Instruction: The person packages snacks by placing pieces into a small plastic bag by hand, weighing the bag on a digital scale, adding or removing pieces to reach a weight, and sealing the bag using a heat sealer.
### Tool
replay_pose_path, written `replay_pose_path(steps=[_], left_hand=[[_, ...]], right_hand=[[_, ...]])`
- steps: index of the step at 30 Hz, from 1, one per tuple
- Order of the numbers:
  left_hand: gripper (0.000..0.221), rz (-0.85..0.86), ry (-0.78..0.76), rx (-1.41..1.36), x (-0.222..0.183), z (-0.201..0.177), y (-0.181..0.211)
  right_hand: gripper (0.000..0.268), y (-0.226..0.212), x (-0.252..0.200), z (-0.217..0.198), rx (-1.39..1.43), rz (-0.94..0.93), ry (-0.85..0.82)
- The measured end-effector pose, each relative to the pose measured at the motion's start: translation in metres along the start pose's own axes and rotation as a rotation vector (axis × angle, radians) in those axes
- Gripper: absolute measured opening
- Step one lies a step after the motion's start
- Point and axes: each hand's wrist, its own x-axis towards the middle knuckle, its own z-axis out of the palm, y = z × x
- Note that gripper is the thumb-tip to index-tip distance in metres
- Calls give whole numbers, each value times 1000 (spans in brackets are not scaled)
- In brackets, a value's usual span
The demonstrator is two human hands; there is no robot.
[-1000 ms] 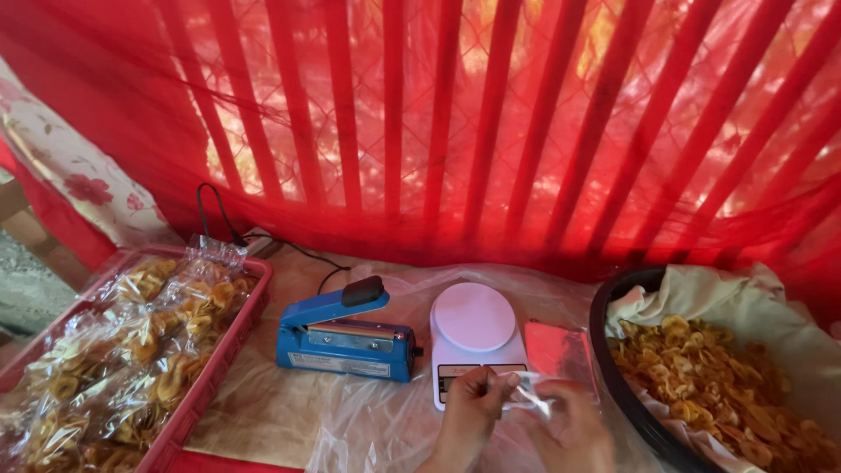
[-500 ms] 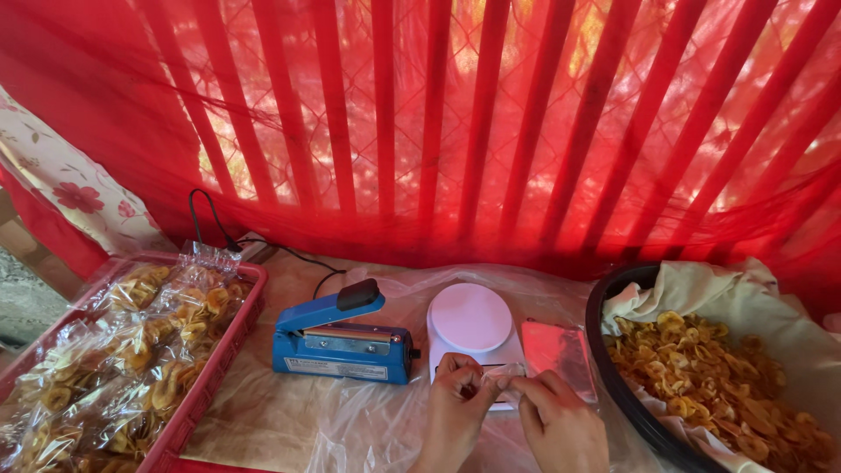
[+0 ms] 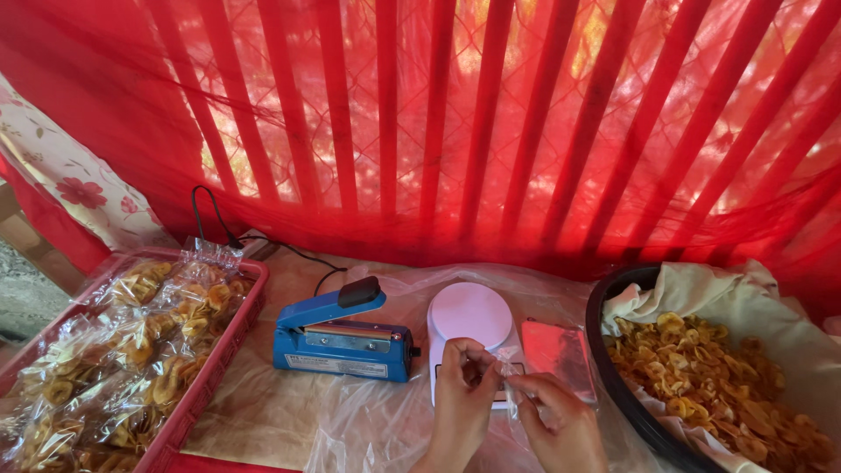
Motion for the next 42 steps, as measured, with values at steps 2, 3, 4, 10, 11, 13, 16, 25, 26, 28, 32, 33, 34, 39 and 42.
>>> replay_pose_path(steps=[2, 3, 4, 10, 11, 13, 16, 25, 26, 28, 32, 33, 34, 39, 42], left_hand=[[22, 89, -41, 66, 1, 2, -2], [21, 125, -76, 132, -1, 2, -3], [21, 161, -110, 199, -2, 1, -3], [17, 524, -209, 545, -6, 0, 19], [16, 544, -222, 625, -5, 1, 22], [17, 550, -225, 679, -3, 3, 24], [27, 552, -224, 746, 3, 8, 23], [39, 436, -251, 677, 27, -6, 44], [38, 438, -245, 680, 29, -9, 47], [38, 492, -231, 692, 35, -10, 51], [37, 440, -238, 736, 36, -5, 46], [37, 466, -242, 735, 36, -4, 45], [37, 491, -247, 734, 36, -4, 44], [38, 517, -248, 751, 37, -10, 37], [35, 486, -264, 781, 40, -7, 37]], right_hand=[[18, 6, 4, 1, 82, 141, 16], [16, 9, 9, 2, 61, 230, 39], [14, 12, 12, 0, 40, 319, 62], [21, -6, 26, -14, -216, 111, 40], [23, -12, 27, -16, -337, 95, 20], [27, -22, 29, -20, -580, 66, -20], [30, -19, 35, -25, -588, 189, -28], [61, 112, 83, -186, -615, 194, -534], [77, 128, 83, -195, -702, 199, -663], [72, 154, 85, -203, -822, 334, -792], [60, 186, 87, -219, -667, 484, -755], [56, 190, 89, -226, -605, 524, -751], [52, 194, 92, -233, -542, 563, -747], [64, 196, 93, -239, -501, 631, -704], [58, 196, 88, -225, -711, 456, -808]])
